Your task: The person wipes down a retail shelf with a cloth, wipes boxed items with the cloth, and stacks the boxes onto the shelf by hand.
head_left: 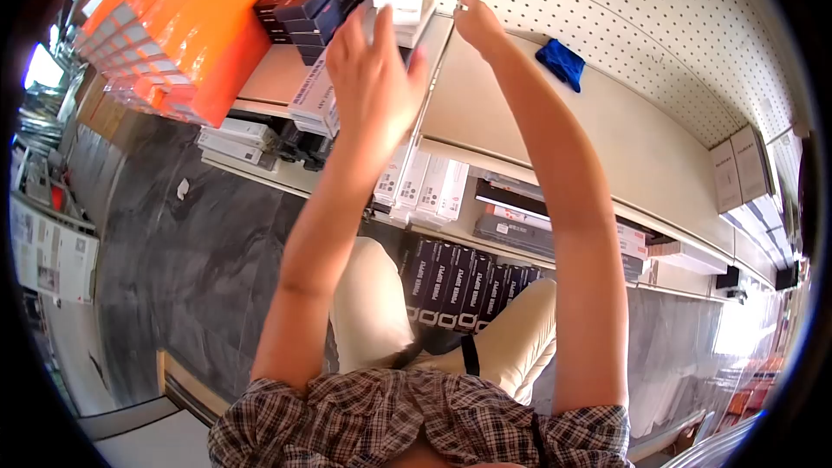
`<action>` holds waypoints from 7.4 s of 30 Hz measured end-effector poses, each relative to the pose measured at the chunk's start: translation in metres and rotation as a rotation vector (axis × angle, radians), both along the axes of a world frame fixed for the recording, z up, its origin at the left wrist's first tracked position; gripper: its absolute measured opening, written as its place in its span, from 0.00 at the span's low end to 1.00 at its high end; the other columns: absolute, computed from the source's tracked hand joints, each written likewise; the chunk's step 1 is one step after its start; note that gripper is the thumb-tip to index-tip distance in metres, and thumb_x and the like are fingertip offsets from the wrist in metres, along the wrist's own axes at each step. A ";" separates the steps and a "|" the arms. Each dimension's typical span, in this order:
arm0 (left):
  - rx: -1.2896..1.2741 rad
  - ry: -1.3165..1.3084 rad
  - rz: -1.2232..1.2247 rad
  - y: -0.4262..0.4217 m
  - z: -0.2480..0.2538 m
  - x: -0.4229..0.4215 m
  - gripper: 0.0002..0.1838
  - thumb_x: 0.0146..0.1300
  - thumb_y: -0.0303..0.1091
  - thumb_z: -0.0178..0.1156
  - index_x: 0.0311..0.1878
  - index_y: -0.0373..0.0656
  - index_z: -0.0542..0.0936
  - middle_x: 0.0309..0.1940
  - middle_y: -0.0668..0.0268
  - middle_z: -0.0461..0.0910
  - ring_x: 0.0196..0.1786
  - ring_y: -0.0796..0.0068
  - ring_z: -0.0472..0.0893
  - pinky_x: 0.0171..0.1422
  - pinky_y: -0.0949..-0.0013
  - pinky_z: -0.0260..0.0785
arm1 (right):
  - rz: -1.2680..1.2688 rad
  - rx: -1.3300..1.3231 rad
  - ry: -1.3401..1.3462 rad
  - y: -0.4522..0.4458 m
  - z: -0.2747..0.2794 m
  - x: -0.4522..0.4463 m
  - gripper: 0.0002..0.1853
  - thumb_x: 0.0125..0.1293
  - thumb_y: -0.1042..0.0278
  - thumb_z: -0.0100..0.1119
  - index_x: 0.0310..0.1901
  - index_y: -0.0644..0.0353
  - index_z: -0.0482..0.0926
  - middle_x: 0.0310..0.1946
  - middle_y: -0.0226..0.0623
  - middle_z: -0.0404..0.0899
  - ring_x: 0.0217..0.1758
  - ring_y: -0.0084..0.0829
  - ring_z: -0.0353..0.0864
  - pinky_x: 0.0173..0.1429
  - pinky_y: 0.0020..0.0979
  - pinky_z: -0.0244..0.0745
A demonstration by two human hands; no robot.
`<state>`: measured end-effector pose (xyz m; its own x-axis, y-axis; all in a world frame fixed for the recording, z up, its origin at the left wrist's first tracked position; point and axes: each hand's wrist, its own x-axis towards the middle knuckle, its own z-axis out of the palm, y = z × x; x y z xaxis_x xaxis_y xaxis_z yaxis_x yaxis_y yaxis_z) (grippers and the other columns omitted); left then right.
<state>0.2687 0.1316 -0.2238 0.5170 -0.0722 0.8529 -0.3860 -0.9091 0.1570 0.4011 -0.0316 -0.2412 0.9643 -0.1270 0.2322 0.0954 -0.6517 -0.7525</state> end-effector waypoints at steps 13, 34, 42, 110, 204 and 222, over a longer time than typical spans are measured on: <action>-0.159 0.568 -0.090 0.006 0.027 0.103 0.34 0.41 0.44 0.65 0.48 0.30 0.70 0.44 0.45 0.77 0.48 0.55 0.79 0.51 0.63 0.71 | 0.317 0.720 0.010 0.035 -0.025 0.038 0.22 0.56 0.79 0.43 0.54 0.59 0.73 0.46 0.35 0.77 0.45 0.28 0.74 0.48 0.29 0.68; 0.001 0.072 0.064 -0.002 0.003 0.083 0.50 0.43 0.51 0.70 0.62 0.29 0.59 0.59 0.39 0.62 0.62 0.45 0.65 0.64 0.55 0.61 | -0.007 -0.385 -0.031 -0.003 0.006 -0.025 0.25 0.59 0.64 0.48 0.60 0.56 0.66 0.58 0.44 0.69 0.62 0.40 0.66 0.61 0.41 0.65; 0.000 0.136 -0.355 -0.028 -0.058 -0.030 0.16 0.51 0.24 0.57 0.46 0.37 0.74 0.50 0.54 0.70 0.55 0.52 0.68 0.60 0.53 0.60 | -0.319 -0.767 0.201 -0.128 -0.031 -0.067 0.30 0.64 0.44 0.46 0.60 0.58 0.66 0.61 0.45 0.63 0.66 0.44 0.60 0.66 0.45 0.57; -0.803 0.118 -0.836 -0.001 -0.100 -0.028 0.18 0.68 0.33 0.39 0.40 0.32 0.77 0.43 0.55 0.79 0.51 0.65 0.76 0.59 0.67 0.64 | 0.031 -0.546 -0.510 0.040 -0.065 -0.206 0.24 0.55 0.64 0.48 0.54 0.61 0.72 0.59 0.41 0.68 0.63 0.43 0.64 0.69 0.41 0.54; -0.047 -0.058 -0.285 -0.235 -0.076 -0.075 0.04 0.49 0.19 0.52 0.29 0.38 0.73 0.26 0.59 0.75 0.35 0.57 0.75 0.43 0.59 0.66 | -0.488 -0.682 0.310 -0.546 -0.074 -0.194 0.36 0.66 0.40 0.30 0.66 0.60 0.57 0.67 0.49 0.55 0.71 0.45 0.52 0.73 0.41 0.46; -0.130 -0.061 -0.286 -0.231 -0.079 -0.073 0.02 0.53 0.20 0.53 0.27 0.38 0.73 0.25 0.61 0.76 0.33 0.58 0.76 0.40 0.62 0.67 | -0.149 -0.971 0.351 -0.593 -0.092 -0.205 0.36 0.66 0.42 0.35 0.67 0.62 0.56 0.68 0.52 0.51 0.72 0.46 0.50 0.73 0.42 0.47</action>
<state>0.1958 -0.0996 -0.3033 0.4393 -0.0955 0.8932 -0.6349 -0.7364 0.2336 0.1956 -0.6245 -0.3333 0.9872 -0.1590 0.0080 -0.1587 -0.9785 0.1316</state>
